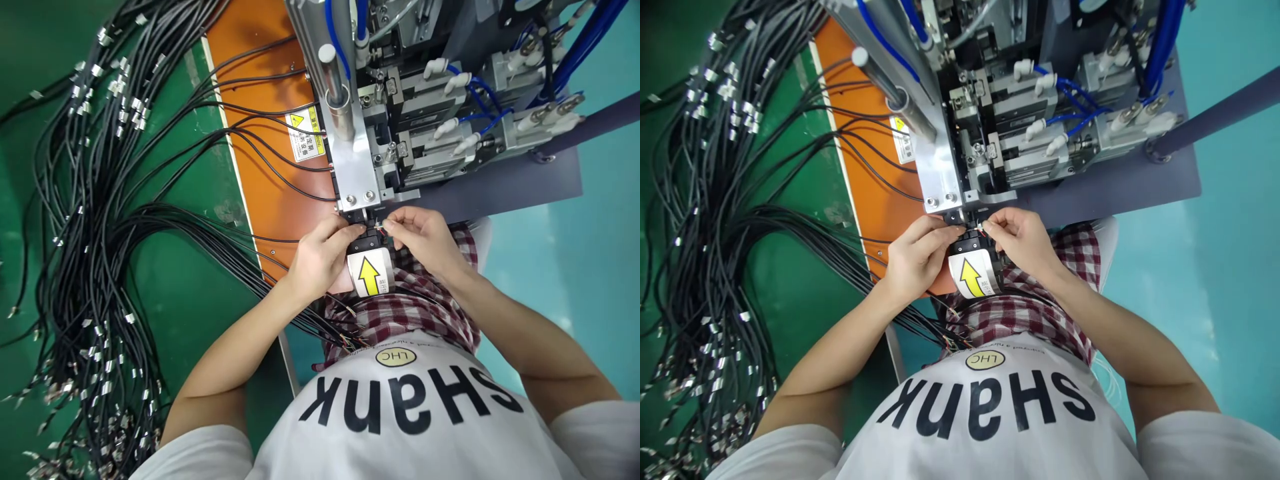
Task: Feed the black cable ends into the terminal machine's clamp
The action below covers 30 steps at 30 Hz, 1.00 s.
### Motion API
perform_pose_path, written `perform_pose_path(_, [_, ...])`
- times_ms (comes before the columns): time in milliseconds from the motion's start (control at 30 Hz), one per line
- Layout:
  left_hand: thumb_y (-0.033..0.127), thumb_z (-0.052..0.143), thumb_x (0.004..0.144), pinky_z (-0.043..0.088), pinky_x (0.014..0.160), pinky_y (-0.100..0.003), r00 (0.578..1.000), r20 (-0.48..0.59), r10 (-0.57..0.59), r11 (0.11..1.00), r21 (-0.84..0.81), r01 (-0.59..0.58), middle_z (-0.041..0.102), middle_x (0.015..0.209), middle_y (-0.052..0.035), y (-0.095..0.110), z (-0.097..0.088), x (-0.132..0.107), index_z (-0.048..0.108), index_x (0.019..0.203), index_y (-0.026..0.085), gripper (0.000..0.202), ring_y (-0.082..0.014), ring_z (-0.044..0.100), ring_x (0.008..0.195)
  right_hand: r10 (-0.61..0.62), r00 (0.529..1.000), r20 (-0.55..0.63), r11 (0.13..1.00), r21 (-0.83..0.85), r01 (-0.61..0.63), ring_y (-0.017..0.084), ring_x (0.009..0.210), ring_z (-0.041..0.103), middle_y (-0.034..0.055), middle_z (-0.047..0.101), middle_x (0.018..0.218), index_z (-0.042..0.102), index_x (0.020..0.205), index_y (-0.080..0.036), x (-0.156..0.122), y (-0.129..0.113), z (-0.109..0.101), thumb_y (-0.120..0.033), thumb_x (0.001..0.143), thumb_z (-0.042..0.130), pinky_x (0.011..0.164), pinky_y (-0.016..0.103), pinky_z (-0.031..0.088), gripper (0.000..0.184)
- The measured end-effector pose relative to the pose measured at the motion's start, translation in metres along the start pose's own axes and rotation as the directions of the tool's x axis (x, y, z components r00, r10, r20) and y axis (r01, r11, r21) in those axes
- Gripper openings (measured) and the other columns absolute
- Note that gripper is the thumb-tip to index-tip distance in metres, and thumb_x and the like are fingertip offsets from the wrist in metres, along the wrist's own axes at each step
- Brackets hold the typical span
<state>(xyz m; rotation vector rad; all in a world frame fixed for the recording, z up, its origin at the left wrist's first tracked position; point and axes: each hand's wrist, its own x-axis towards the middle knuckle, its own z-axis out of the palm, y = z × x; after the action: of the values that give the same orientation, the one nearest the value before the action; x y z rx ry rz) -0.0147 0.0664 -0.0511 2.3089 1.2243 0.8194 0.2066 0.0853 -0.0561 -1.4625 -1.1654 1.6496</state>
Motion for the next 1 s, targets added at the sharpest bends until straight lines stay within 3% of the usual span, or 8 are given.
perform_pose_path(567, [0.020,0.046,0.103,0.057,0.076,-0.028,0.997,0.061,-0.040,0.999,-0.005,0.040,0.062,0.102,-0.0061,-0.0016,0.0001,0.0005,0.068,0.124,0.022,0.031,-0.0146,0.064,0.089,0.020,1.000,0.015,0.999,0.025,-0.021,0.010,0.054,0.055,-0.0022,0.060,0.064,0.066,0.078,-0.018,0.0029,0.0012,-0.0031,-0.042,0.084,0.076,0.054,0.025,0.043,0.027])
perform_pose_path(1000, [0.022,0.041,0.105,0.056,0.075,-0.028,0.996,0.093,-0.007,0.998,0.066,0.001,0.063,0.100,-0.0074,0.0015,-0.0001,0.0035,0.068,0.123,0.019,0.032,-0.0159,0.063,0.089,-0.015,1.000,0.003,1.000,0.003,0.015,0.011,0.055,0.057,-0.0019,0.061,0.066,0.065,0.080,-0.018,0.0042,0.0055,-0.0010,-0.043,0.085,0.074,0.055,0.026,0.047,0.027])
